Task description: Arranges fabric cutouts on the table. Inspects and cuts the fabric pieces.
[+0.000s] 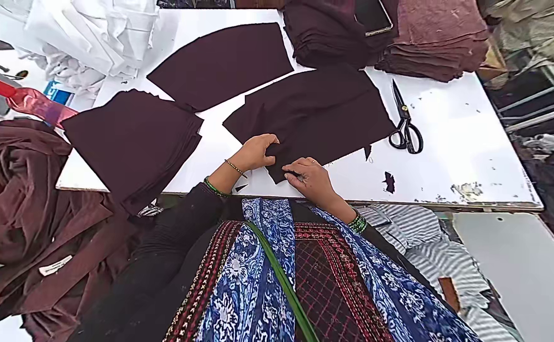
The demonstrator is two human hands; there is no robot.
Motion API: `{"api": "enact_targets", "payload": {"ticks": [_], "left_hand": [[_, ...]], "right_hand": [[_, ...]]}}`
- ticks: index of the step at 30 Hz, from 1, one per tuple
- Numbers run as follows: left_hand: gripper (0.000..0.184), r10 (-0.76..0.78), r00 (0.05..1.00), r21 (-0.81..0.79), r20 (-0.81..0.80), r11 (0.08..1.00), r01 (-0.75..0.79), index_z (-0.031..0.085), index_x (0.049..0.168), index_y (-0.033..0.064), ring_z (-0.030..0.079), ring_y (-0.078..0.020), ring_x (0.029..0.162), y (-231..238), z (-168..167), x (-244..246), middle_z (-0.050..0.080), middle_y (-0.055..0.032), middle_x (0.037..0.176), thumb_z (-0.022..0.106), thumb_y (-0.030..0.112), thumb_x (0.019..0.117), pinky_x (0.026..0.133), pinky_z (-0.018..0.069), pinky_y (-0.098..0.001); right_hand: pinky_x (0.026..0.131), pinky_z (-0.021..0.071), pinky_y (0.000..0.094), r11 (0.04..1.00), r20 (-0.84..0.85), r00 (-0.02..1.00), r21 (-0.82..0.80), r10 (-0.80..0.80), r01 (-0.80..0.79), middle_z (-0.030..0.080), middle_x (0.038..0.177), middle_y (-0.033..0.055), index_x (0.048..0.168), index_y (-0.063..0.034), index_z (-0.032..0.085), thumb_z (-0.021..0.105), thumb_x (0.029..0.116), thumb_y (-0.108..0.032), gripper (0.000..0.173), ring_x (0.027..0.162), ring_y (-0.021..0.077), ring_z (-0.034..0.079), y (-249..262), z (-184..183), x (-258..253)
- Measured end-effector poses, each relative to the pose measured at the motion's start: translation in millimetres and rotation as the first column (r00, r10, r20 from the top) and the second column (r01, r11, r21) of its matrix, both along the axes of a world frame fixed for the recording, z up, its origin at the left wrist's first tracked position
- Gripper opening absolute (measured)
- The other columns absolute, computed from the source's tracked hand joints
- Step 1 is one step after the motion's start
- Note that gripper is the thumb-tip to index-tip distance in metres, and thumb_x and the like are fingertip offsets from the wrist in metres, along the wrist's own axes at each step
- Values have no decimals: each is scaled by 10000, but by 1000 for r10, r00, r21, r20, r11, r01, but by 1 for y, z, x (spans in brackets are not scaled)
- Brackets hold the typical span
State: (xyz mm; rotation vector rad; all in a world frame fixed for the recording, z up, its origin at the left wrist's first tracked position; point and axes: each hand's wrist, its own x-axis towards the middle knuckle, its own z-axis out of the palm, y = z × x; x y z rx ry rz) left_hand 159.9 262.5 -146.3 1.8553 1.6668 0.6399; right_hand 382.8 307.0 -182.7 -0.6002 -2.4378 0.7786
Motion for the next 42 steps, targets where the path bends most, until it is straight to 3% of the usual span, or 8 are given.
{"api": "enact_targets", "payload": {"ticks": [12, 17, 23, 28, 31, 36, 39, 42], "left_hand": [[300, 53, 994, 1, 91, 999, -53, 680, 1127, -97, 656, -335, 1073, -7, -1, -10, 679, -245, 1123, 758, 62, 886, 979, 499, -482], [62, 175, 868, 66, 465, 971, -231, 700, 958, -25, 614, -20, 726, -20, 3, -12, 685, -33, 841, 690, -39, 899, 699, 519, -198], [108, 206, 739, 108, 641, 929, -353, 673, 971, 21, 574, 31, 615, -18, 30, -7, 648, 61, 728, 658, -65, 908, 607, 497, -152], [181, 96, 752, 236, 652, 917, -321, 700, 967, -4, 621, 67, 743, -19, 37, -1, 689, 83, 823, 522, -27, 984, 733, 538, -155], [149, 5, 731, 321, 682, 897, -305, 715, 918, 92, 632, 85, 773, -16, 33, -1, 694, 153, 838, 620, 175, 998, 741, 546, -155], [142, 173, 765, 500, 620, 665, -555, 648, 1016, -5, 594, 74, 814, 1, 35, 7, 645, 87, 896, 518, 50, 1016, 776, 523, -163], [204, 191, 853, 709, 485, 485, -511, 612, 1064, -18, 583, 104, 879, 9, 60, -2, 630, 61, 952, 463, 120, 1086, 828, 504, -115], [283, 282, 925, 841, 255, 408, -356, 618, 1028, -92, 608, 21, 860, 8, 89, -16, 643, -93, 913, 455, 131, 1091, 839, 495, -131]], "right_hand": [[809, 544, 499, 989, 53, 992, 84, 116, -120, 714, 981, 193, 985, 26, 728, 512, 997, -101, 251, 944, 374, 689, 7, 7, -14], [806, 525, 460, 983, -202, 975, 177, 89, -53, 724, 880, 151, 956, 12, 706, 508, 989, -77, 219, 856, 305, 704, 11, 21, -29], [774, 549, 311, 969, -374, 912, 234, 169, -84, 702, 842, 121, 931, 6, 698, 576, 987, -103, 173, 809, 211, 681, 29, 58, -57], [745, 541, 262, 974, -437, 886, 215, 158, -68, 685, 819, 107, 908, 15, 679, 612, 980, -122, 168, 769, 154, 661, 38, 78, -72], [701, 536, 256, 977, -452, 882, 208, 130, -37, 660, 774, 92, 907, 16, 666, 606, 984, -127, 173, 714, 131, 636, 43, 82, -76], [832, 547, 435, 932, -338, 940, 355, 58, 70, 748, 916, 129, 1027, 1, 731, 608, 971, -131, 190, 858, 263, 716, 67, 80, -63], [931, 497, 608, 928, -103, 985, 333, -138, 165, 750, 1049, 188, 1103, 5, 739, 596, 900, 25, 250, 998, 382, 716, 95, 72, -36], [981, 461, 642, 977, 215, 955, 107, -206, 187, 728, 1172, 214, 1210, -5, 723, 506, 943, 64, 351, 1114, 420, 682, 93, 85, -11]]}}
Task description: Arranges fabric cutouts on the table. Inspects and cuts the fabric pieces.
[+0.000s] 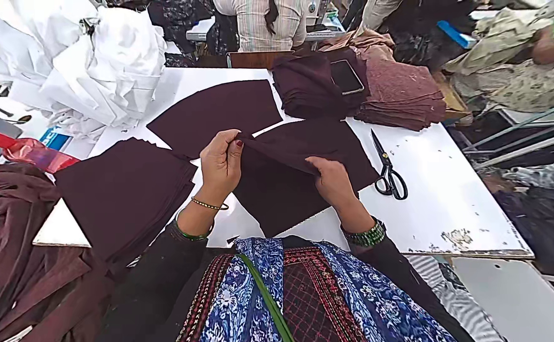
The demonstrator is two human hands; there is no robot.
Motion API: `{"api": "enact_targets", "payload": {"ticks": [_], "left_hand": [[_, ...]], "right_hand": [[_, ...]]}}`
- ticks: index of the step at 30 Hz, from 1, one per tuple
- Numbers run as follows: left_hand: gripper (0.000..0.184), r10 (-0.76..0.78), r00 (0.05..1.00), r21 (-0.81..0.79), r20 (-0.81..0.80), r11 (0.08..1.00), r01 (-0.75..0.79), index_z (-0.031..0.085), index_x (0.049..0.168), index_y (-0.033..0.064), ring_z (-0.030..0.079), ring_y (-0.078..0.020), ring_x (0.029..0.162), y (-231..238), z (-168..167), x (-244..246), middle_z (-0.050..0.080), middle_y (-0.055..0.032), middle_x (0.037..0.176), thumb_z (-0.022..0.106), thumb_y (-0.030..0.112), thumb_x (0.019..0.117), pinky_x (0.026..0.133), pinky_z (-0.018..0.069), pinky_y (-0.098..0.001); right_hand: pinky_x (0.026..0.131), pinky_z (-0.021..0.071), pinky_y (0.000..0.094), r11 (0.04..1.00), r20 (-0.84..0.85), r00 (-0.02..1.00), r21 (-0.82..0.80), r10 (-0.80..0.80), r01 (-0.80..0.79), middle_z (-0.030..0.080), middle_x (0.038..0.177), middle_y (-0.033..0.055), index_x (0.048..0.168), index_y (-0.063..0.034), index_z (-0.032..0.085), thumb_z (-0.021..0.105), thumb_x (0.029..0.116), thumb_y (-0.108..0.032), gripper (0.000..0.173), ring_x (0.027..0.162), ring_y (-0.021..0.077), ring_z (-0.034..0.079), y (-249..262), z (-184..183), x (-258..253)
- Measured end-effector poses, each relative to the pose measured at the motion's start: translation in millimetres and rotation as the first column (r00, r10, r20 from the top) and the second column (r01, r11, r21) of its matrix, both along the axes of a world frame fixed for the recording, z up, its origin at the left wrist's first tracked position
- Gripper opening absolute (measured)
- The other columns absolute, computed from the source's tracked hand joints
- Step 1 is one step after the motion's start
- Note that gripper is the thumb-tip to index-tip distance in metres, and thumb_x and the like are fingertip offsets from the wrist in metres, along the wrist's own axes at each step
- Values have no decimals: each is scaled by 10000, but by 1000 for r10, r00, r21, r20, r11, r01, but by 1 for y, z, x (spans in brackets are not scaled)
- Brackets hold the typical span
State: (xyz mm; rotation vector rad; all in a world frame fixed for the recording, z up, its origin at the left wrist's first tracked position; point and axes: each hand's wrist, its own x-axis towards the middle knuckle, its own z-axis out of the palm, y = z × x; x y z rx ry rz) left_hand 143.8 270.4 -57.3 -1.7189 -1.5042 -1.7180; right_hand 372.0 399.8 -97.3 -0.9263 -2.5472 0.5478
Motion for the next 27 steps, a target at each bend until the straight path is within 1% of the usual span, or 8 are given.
{"api": "enact_targets", "payload": {"ticks": [3, 5, 7, 9, 15, 19, 24, 27], "left_hand": [[310, 79, 976, -13, -201, 996, -83, 627, 1029, -105, 650, -102, 848, -6, 33, -6, 662, -186, 899, 459, 147, 1095, 827, 522, -201], [315, 92, 953, -11, -287, 995, -99, 630, 1032, -104, 657, -128, 842, -11, 52, -6, 660, -198, 890, 451, 146, 1099, 807, 528, -216], [326, 97, 929, -7, -356, 994, -107, 627, 1033, -103, 659, -136, 852, -16, 65, -2, 663, -207, 893, 440, 155, 1104, 804, 524, -216], [321, 110, 907, -20, -407, 991, -129, 638, 1047, -96, 665, -154, 850, -22, 77, 3, 677, -215, 909, 438, 149, 1104, 793, 523, -226], [299, 204, 871, -8, -446, 973, -232, 635, 1076, -90, 673, -172, 867, -43, 105, 5, 683, -221, 942, 448, 143, 1101, 801, 531, -260], [323, 350, 841, 56, -412, 931, -360, 617, 1094, -84, 640, -116, 841, -57, 116, -8, 661, -204, 920, 432, 180, 1113, 790, 496, -215], [327, 396, 822, -220, -410, 831, -510, 628, 1131, -45, 676, -325, 796, -73, 112, -11, 681, -238, 913, 428, 213, 1111, 730, 529, -471], [307, 387, 826, -238, -409, 829, -506, 633, 1093, -45, 658, -315, 765, -78, 102, -8, 667, -230, 875, 439, 192, 1106, 701, 508, -453]], "right_hand": [[868, 488, 600, 826, 140, 888, -452, 437, -336, 681, 981, 296, 1079, 111, 672, 532, 1005, -77, 246, 965, 432, 665, -38, 35, 13], [724, 493, 385, 637, -74, 777, -527, 625, -563, 646, 819, 158, 943, 72, 655, 533, 1013, -133, 248, 778, 207, 630, -57, 25, 13], [967, 503, 384, 688, -139, 841, -513, 524, -513, 676, 1154, 230, 1194, 81, 653, 528, 1030, -139, 302, 1089, 230, 656, -64, 23, 6], [1187, 336, 451, 753, -74, 892, -507, 447, -419, 405, 1549, 303, 1440, 51, 531, 462, 1065, -163, 438, 1437, 354, 437, -63, 18, -3], [1151, 376, 558, 943, -121, 987, -302, 104, -137, 155, 1667, 287, 1514, -62, 493, 483, 1054, -193, 479, 1476, 435, 358, -59, 12, -10], [1089, 432, 584, 972, -320, 931, -96, 173, -213, 500, 1495, 258, 1375, 11, 617, 553, 1002, -129, 403, 1366, 390, 516, -58, 39, -6], [670, 477, 245, 421, -273, 588, -481, 761, -769, 621, 800, 45, 984, 29, 641, 479, 1068, -201, 294, 733, 45, 588, -90, 44, -4], [1035, 465, 451, 466, -230, 646, -524, 728, -713, 644, 1259, 248, 1274, 111, 602, 466, 1071, -156, 361, 1161, 265, 637, -90, 25, -10]]}}
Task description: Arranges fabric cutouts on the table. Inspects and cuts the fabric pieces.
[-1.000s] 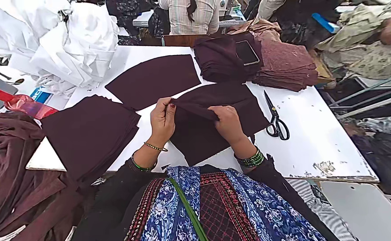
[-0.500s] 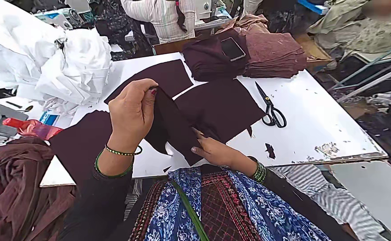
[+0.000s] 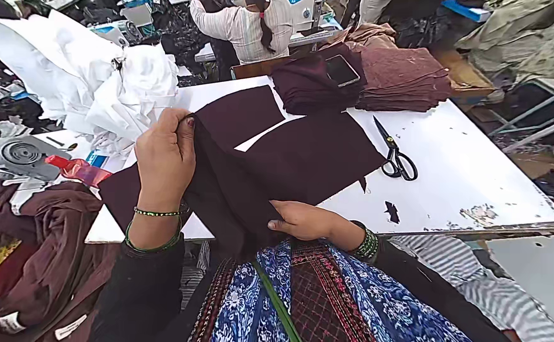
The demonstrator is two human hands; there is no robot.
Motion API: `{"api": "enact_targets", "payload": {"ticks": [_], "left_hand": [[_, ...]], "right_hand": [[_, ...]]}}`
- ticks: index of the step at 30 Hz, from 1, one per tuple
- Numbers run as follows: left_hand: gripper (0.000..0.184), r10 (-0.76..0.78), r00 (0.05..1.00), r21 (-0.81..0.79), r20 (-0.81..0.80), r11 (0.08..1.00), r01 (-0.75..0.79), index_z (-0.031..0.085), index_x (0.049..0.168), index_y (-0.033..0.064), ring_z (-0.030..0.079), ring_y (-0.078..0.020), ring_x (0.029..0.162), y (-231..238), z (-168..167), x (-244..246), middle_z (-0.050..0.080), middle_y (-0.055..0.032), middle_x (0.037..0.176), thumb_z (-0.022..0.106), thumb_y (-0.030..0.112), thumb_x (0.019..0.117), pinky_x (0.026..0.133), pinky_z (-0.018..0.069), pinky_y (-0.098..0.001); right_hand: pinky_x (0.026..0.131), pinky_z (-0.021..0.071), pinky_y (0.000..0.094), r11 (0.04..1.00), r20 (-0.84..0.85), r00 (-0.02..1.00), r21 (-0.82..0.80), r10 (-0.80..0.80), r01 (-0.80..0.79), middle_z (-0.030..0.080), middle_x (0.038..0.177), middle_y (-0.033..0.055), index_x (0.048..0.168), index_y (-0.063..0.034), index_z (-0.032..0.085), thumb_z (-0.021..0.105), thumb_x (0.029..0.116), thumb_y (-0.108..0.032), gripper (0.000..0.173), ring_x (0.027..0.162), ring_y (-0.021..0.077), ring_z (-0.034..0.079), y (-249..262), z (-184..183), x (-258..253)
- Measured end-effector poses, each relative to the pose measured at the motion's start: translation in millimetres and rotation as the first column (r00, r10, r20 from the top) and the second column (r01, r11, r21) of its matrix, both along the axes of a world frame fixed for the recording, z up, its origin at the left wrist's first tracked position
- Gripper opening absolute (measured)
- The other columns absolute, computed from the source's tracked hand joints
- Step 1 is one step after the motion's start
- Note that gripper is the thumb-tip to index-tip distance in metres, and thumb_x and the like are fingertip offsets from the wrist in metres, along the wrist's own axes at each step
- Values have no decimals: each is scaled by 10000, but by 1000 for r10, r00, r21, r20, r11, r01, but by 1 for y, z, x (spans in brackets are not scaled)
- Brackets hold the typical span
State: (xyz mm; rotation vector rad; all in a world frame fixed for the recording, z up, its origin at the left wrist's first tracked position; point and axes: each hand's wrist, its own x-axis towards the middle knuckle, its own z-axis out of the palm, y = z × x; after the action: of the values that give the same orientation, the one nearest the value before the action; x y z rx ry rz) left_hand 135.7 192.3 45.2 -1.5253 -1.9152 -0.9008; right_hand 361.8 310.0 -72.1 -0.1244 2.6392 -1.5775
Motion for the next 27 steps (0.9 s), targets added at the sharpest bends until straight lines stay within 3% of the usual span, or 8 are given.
{"api": "enact_targets", "payload": {"ticks": [4, 7, 10, 14, 17, 20, 24, 27], "left_hand": [[302, 47, 999, -7, 0, 999, -47, 627, 1097, -36, 662, -282, 781, -8, -1, -2, 668, -215, 889, 432, 195, 1108, 717, 513, -422], [317, 131, 991, -124, 34, 984, -126, 639, 1119, -50, 689, -418, 836, -6, -2, -5, 690, -276, 905, 433, 189, 1099, 733, 499, -575], [324, 189, 977, -269, 103, 951, -155, 630, 1154, -68, 677, -514, 919, -3, -4, -12, 682, -317, 944, 429, 180, 1095, 789, 479, -684], [321, 30, 999, -27, -27, 999, -31, 624, 1099, -74, 665, -319, 791, -17, -9, -20, 673, -253, 885, 417, 171, 1106, 738, 508, -436], [323, -72, 989, 139, -132, 986, 90, 602, 1076, -86, 638, -180, 791, -31, -5, -23, 644, -225, 879, 415, 174, 1116, 749, 504, -260], [303, -59, 988, 181, -143, 980, 85, 600, 1078, -73, 635, -142, 796, -42, -2, -21, 638, -201, 878, 426, 173, 1112, 741, 494, -231], [283, 19, 997, 92, -72, 996, -13, 605, 1087, -45, 617, -185, 728, -48, -1, -26, 630, -185, 845, 431, 178, 1108, 678, 486, -294], [279, 39, 999, -21, -14, 999, -40, 622, 1103, -40, 650, -276, 726, -49, -10, -33, 658, -208, 858, 445, 174, 1103, 667, 512, -403]], "right_hand": [[956, 466, 203, 978, -123, 989, -177, 86, -107, 632, 1187, 115, 1284, 73, 545, 469, 1055, -200, 365, 1089, 7, 582, -17, -23, 0], [1211, 282, 437, 994, -161, 984, -62, 78, -89, 275, 1619, 302, 1437, 102, 485, 455, 1062, -226, 500, 1487, 320, 362, -26, -14, -3], [1179, 323, 484, 995, -234, 967, 21, 102, -100, 442, 1507, 318, 1330, 95, 587, 465, 1059, -231, 441, 1419, 381, 441, -36, -5, -8], [1203, 164, 630, 917, 53, 973, 348, -226, 194, 120, 1699, 213, 1488, -22, 509, 438, 1089, -292, 487, 1568, 404, 118, -41, 0, -19], [1174, 148, 707, 641, -199, 824, 542, -530, 543, 141, 1688, 241, 1537, -164, 490, 476, 1061, -301, 495, 1559, 446, 120, -42, -25, -28], [1114, 186, 779, 473, -461, 726, 554, -511, 685, 256, 1644, 279, 1478, -189, 571, 546, 1004, -251, 478, 1514, 506, 231, -49, -46, -37], [1081, 229, 780, 488, -547, 738, 555, -395, 673, 378, 1607, 225, 1419, -220, 628, 567, 983, -255, 441, 1465, 499, 350, -68, -57, -48], [1127, 122, 784, 528, -311, 818, 641, -485, 557, 247, 1668, 218, 1464, -189, 585, 516, 1036, -263, 439, 1534, 479, 198, -67, -59, -57]]}}
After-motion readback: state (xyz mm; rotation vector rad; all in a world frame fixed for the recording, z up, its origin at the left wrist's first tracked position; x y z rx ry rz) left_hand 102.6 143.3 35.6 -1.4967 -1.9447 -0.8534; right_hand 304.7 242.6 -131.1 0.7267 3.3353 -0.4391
